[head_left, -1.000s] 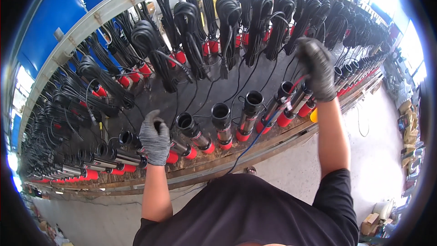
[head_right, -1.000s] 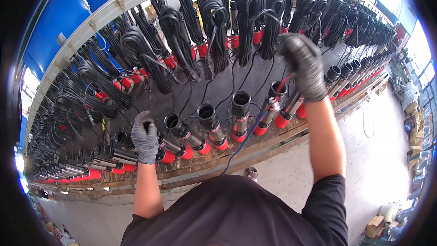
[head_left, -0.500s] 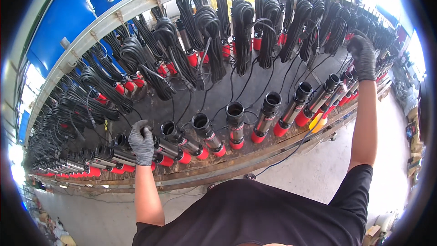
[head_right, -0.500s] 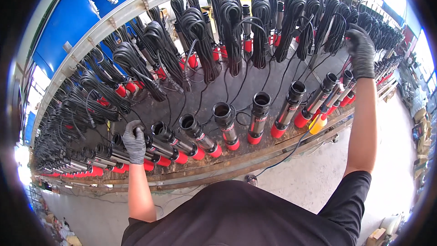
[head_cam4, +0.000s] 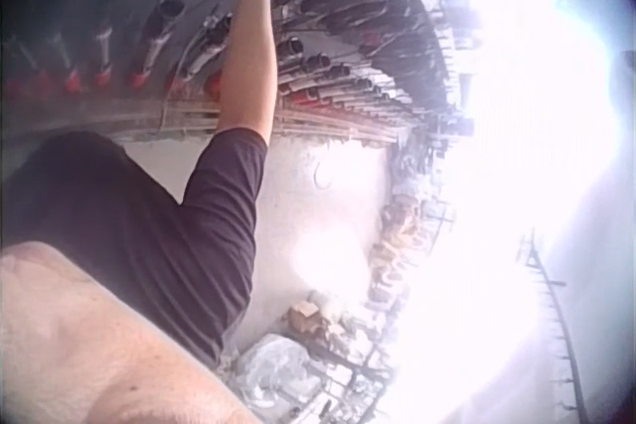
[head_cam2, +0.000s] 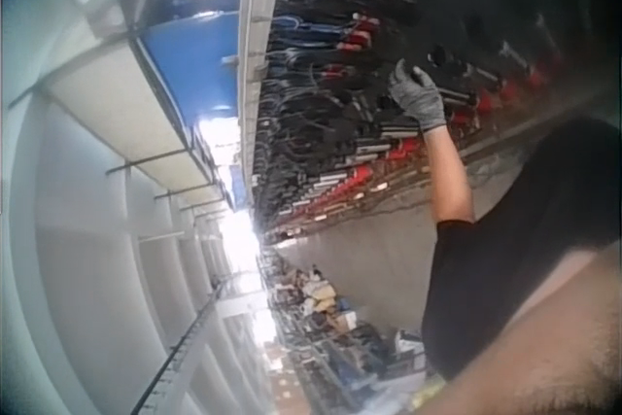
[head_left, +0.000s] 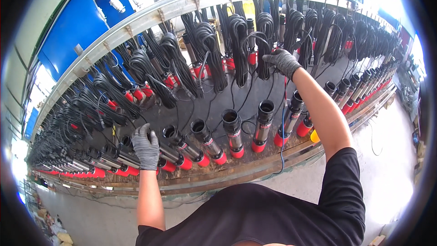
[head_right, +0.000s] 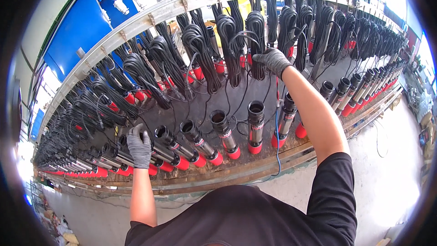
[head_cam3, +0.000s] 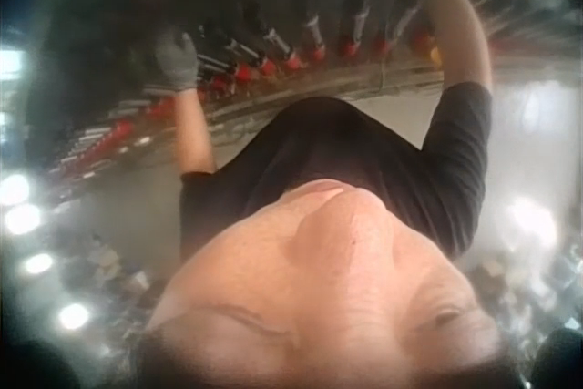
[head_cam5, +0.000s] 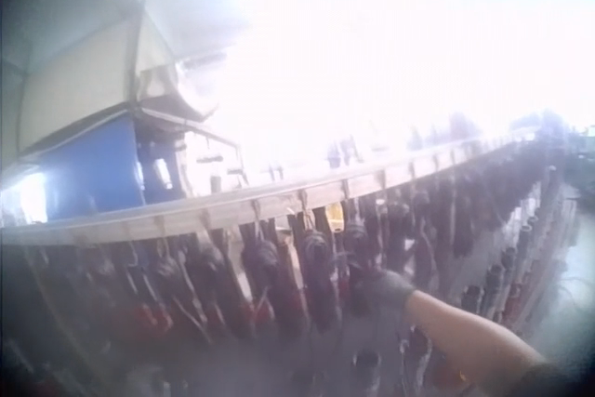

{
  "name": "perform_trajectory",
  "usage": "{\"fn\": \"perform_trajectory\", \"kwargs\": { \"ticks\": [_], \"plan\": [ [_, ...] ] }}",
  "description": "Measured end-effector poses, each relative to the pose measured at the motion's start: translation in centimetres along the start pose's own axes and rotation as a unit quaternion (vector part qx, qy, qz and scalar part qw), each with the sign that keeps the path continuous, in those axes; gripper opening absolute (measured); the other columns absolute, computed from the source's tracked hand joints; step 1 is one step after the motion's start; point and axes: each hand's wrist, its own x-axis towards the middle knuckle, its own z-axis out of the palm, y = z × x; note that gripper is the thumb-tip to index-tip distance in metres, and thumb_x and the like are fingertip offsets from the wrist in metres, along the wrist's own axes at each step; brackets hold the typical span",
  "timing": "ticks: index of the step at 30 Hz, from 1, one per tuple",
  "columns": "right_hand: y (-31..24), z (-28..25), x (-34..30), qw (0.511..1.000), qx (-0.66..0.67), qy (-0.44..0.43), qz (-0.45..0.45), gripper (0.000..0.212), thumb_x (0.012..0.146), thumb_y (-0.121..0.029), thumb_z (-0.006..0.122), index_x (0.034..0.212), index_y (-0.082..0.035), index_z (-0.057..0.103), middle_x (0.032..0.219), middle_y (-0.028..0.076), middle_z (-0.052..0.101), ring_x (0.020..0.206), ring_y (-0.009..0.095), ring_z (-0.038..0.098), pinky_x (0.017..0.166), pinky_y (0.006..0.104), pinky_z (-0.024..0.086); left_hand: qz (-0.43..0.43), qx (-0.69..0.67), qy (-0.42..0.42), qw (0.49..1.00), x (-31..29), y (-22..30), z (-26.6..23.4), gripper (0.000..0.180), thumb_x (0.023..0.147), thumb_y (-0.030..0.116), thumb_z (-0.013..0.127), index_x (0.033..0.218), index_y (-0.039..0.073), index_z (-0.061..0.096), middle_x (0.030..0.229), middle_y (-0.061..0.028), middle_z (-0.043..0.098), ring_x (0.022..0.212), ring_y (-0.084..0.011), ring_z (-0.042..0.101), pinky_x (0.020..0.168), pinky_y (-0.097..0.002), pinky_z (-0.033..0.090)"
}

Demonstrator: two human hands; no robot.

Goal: The person inserts black power cables into the top openings of several red and black submersible pump units lined up on a rack. They then use a red-tipped oil dispenser to apply liquid into the center of a pump head and finish by pulling and straightening the cables on several adjacent units.

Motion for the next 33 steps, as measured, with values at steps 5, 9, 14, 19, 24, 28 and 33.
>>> {"fn": "perform_trajectory", "kwargs": {
  "ticks": [5, 9, 14, 19, 24, 28, 33],
  "plan": [
    [-3.1, 0.7, -4.7, 0.997, 0.073, 0.018, 0.022, 0.027, 0.095, -0.028, 0.074, 0.104, -0.004, 0.071, 0.076, 0.006, 0.069, 0.059, 0.011, 0.06, 0.053, 0.0284, 0.047, 0.034, -0.105, 0.012, 0.994, 0.2, 4.4, -0.3, 0.033, 0.091, 0.012, 0.068, 0.122, 0.003, 0.066, 0.117, -0.0173, 0.065, 0.113, -0.0368, 0.059, 0.101, -0.0477, 0.046],
    [-1.4, -0.5, -6.4, 0.997, 0.069, -0.039, 0.017, 0.026, 0.102, -0.033, 0.059, 0.102, -0.009, 0.068, 0.067, 0.002, 0.063, 0.044, 0.012, 0.051, 0.041, 0.0281, 0.038, -0.019, -0.199, -0.085, 0.976, 0.9, 4.7, 2.6, 0.029, 0.092, 0.011, 0.068, 0.12, 0.003, 0.067, 0.109, -0.0166, 0.069, 0.101, -0.0337, 0.066, 0.093, -0.0435, 0.052],
    [-0.8, -0.5, -8.9, 0.99, 0.109, -0.058, 0.062, 0.028, 0.102, -0.036, 0.058, 0.101, -0.01, 0.067, 0.064, 0.001, 0.058, 0.046, 0.011, 0.05, 0.042, 0.0275, 0.037, -0.053, -0.144, -0.127, 0.98, 1.0, 5.6, 3.5, 0.023, 0.093, 0.011, 0.063, 0.114, 0.007, 0.071, 0.103, -0.0182, 0.073, 0.097, -0.0364, 0.07, 0.087, -0.0443, 0.056],
    [1.6, 0.2, -10.1, 0.986, 0.154, -0.055, -0.015, 0.024, 0.104, -0.027, 0.057, 0.11, -0.006, 0.067, 0.075, 0.001, 0.064, 0.05, 0.009, 0.052, 0.044, 0.0229, 0.036, -0.023, -0.106, -0.035, 0.993, 0.5, 5.6, 4.8, 0.021, 0.095, 0.016, 0.064, 0.111, 0.006, 0.073, 0.101, -0.0175, 0.074, 0.093, -0.0361, 0.071, 0.086, -0.044, 0.056],
    [3.1, -0.1, -10.1, 0.975, 0.215, -0.047, -0.04, 0.037, 0.101, -0.028, 0.058, 0.129, -0.006, 0.066, 0.07, -0.004, 0.054, 0.05, 0.006, 0.045, 0.045, 0.0219, 0.032, -0.029, -0.074, -0.009, 0.997, 0.4, 5.8, 5.3, 0.019, 0.096, 0.016, 0.064, 0.11, 0.007, 0.073, 0.102, -0.0157, 0.074, 0.094, -0.0349, 0.071, 0.086, -0.0442, 0.056],
    [3.1, 0.2, -10.0, 0.975, 0.202, -0.049, -0.075, 0.046, 0.099, -0.024, 0.058, 0.138, -0.001, 0.06, 0.076, 0.0, 0.06, 0.051, 0.007, 0.047, 0.047, 0.0217, 0.035, -0.05, -0.082, -0.021, 0.995, 0.2, 5.8, 5.2, 0.019, 0.096, 0.016, 0.063, 0.11, 0.007, 0.073, 0.103, -0.0157, 0.075, 0.095, -0.0348, 0.071, 0.086, -0.0441, 0.056],
    [4.2, -0.2, -9.2, 0.982, 0.181, -0.032, -0.048, 0.038, 0.099, -0.023, 0.061, 0.132, -0.004, 0.065, 0.078, -0.004, 0.059, 0.053, 0.005, 0.047, 0.048, 0.0209, 0.034, -0.07, -0.097, -0.018, 0.993, -0.1, 5.9, 5.4, 0.02, 0.096, 0.015, 0.061, 0.109, 0.006, 0.074, 0.104, -0.016, 0.074, 0.096, -0.0354, 0.071, 0.086, -0.0442, 0.056]
  ]
}}
